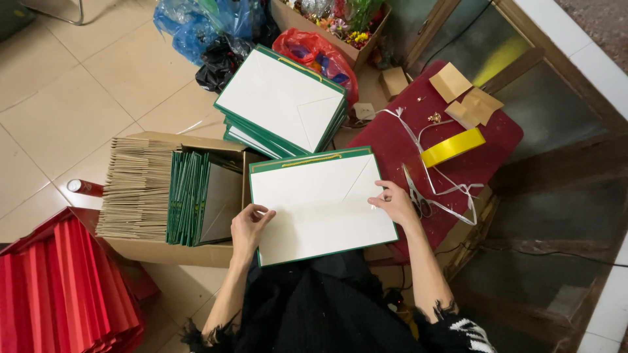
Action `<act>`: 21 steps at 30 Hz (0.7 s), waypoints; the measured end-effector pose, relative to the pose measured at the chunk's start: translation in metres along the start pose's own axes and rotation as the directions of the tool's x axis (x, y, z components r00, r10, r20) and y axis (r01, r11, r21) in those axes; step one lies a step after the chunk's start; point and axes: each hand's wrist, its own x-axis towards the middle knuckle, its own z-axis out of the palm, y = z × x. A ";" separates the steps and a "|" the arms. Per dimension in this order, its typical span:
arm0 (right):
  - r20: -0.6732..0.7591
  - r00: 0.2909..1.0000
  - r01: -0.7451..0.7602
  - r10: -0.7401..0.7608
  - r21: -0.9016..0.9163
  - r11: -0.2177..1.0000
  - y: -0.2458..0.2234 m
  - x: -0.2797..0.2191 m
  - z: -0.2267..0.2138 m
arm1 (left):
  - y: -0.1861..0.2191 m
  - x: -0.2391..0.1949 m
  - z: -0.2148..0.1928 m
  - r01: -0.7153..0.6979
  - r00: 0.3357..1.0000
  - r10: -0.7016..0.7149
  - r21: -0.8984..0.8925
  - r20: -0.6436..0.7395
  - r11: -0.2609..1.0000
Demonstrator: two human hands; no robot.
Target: Assembling paper gift bags by applying tape to the bottom and folding them.
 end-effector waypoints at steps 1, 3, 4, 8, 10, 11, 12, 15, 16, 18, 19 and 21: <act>0.001 1.000 -0.001 0.001 -0.001 1.000 0.001 0.000 0.001 | 0.003 -0.001 0.000 0.001 1.000 -0.001 -0.001 0.000 1.000; -0.011 1.000 -0.004 0.004 -0.043 0.999 0.003 0.002 0.004 | 0.010 -0.003 0.001 0.010 1.000 -0.009 0.063 -0.008 0.998; -0.012 1.000 -0.004 0.004 -0.043 0.999 0.003 0.004 0.004 | 0.015 -0.004 0.001 0.009 1.000 -0.008 0.062 -0.008 0.998; -0.030 0.999 -0.024 0.021 -0.083 0.996 0.006 0.004 0.006 | 0.011 -0.003 0.005 -0.036 0.999 0.039 0.122 -0.015 0.992; -0.034 0.999 -0.023 0.020 -0.078 0.997 0.008 0.001 0.007 | 0.004 -0.002 0.009 -0.070 0.997 0.074 0.153 -0.016 0.986; -0.040 0.999 -0.022 0.019 -0.097 0.995 0.008 0.001 0.008 | 0.003 -0.001 0.010 -0.085 0.996 0.091 0.183 -0.025 0.980; -0.047 0.999 -0.022 0.017 -0.115 0.993 0.008 0.002 0.008 | 0.001 -0.001 0.011 -0.099 0.994 0.109 0.212 -0.033 0.972; -0.056 0.998 -0.017 0.011 -0.120 0.993 0.007 0.001 0.011 | -0.007 0.001 0.015 -0.115 0.991 0.129 0.249 -0.037 0.961; -0.055 0.998 -0.018 0.011 -0.121 0.992 0.008 0.001 0.012 | -0.008 0.001 0.016 -0.113 0.991 0.127 0.249 -0.038 0.962; -0.073 0.997 -0.010 0.000 -0.142 0.990 0.009 0.001 0.016 | -0.011 0.002 0.018 -0.150 0.984 0.172 0.304 -0.047 0.941; -0.071 0.997 -0.011 0.000 -0.143 0.990 0.012 0.002 0.018 | -0.019 0.005 0.023 -0.148 0.984 0.170 0.303 -0.047 0.941; -0.123 0.991 0.033 -0.050 -0.136 0.990 0.018 0.003 0.021 | -0.035 0.013 0.034 -0.220 0.950 0.290 0.407 -0.117 0.886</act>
